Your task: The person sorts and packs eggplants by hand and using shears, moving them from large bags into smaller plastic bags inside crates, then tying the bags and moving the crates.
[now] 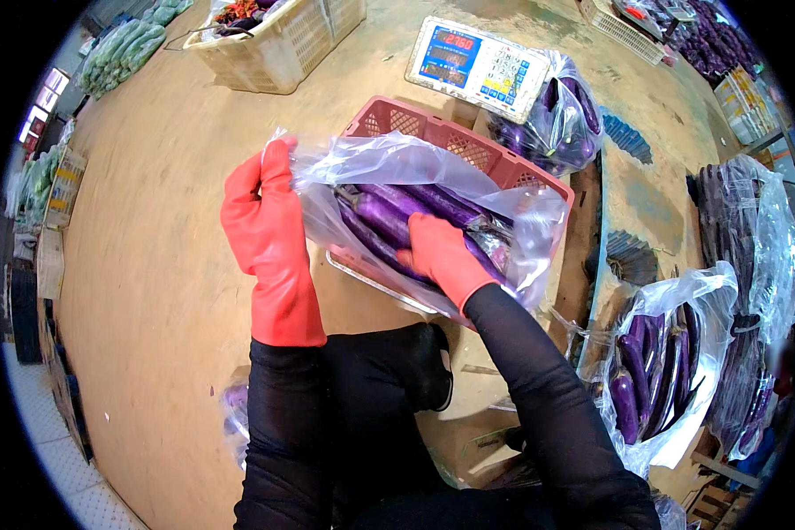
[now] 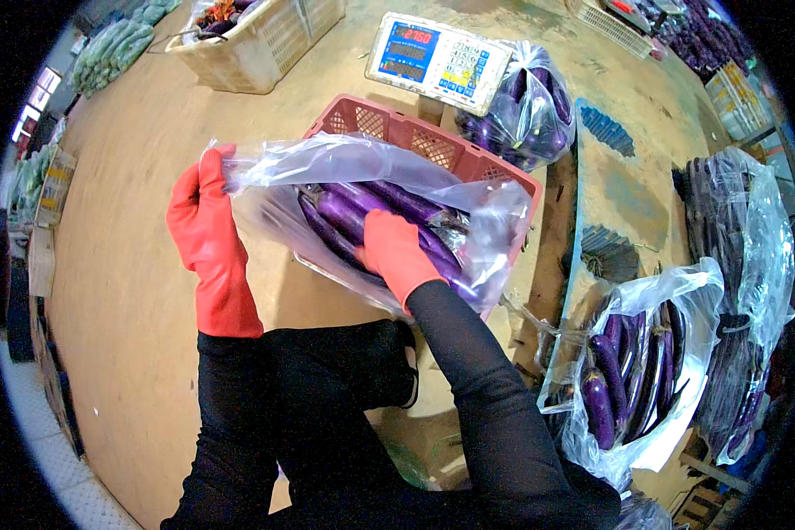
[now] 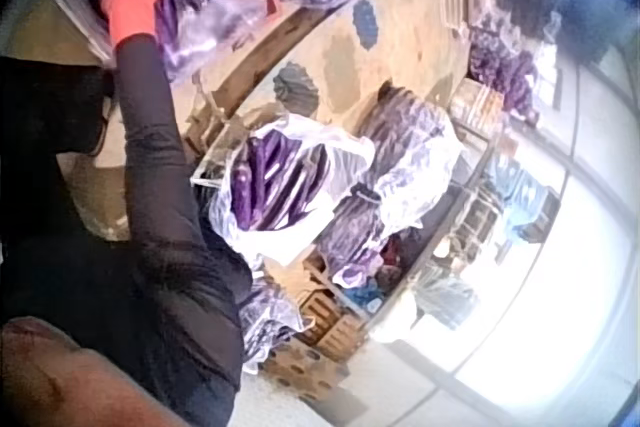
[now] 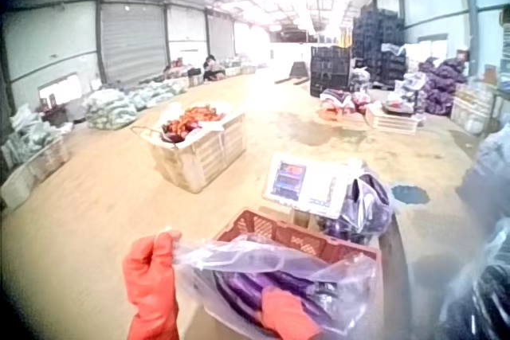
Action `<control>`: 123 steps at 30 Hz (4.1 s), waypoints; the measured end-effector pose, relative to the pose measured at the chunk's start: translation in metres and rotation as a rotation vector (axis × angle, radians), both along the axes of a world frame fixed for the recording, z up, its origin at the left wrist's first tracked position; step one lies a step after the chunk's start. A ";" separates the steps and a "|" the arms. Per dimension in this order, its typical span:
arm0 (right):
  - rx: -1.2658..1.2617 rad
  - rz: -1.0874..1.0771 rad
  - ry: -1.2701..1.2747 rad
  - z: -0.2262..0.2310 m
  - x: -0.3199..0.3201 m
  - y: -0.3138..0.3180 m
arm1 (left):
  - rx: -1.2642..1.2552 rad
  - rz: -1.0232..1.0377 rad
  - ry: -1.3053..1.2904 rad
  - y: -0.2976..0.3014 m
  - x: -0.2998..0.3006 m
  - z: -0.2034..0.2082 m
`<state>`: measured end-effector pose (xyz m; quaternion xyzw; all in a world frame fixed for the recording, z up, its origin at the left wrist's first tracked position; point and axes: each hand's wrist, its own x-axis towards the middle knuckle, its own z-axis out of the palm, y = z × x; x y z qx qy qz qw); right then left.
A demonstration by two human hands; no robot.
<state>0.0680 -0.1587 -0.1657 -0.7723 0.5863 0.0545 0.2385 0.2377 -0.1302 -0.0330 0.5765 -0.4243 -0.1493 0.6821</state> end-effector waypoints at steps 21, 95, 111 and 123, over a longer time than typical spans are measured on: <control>-0.536 -0.050 -0.457 0.133 -0.250 0.206 | -0.145 0.195 -0.461 0.015 -0.001 0.031; -0.595 -0.798 -2.408 0.161 -0.515 0.290 | 0.205 -1.526 -0.996 0.129 -0.285 0.033; -0.196 -0.802 -2.177 0.202 -0.343 0.232 | 0.928 -1.989 0.666 0.195 -0.331 0.023; -0.385 -1.044 -1.962 0.218 -0.314 0.227 | 0.582 -1.745 0.209 0.153 -0.317 0.026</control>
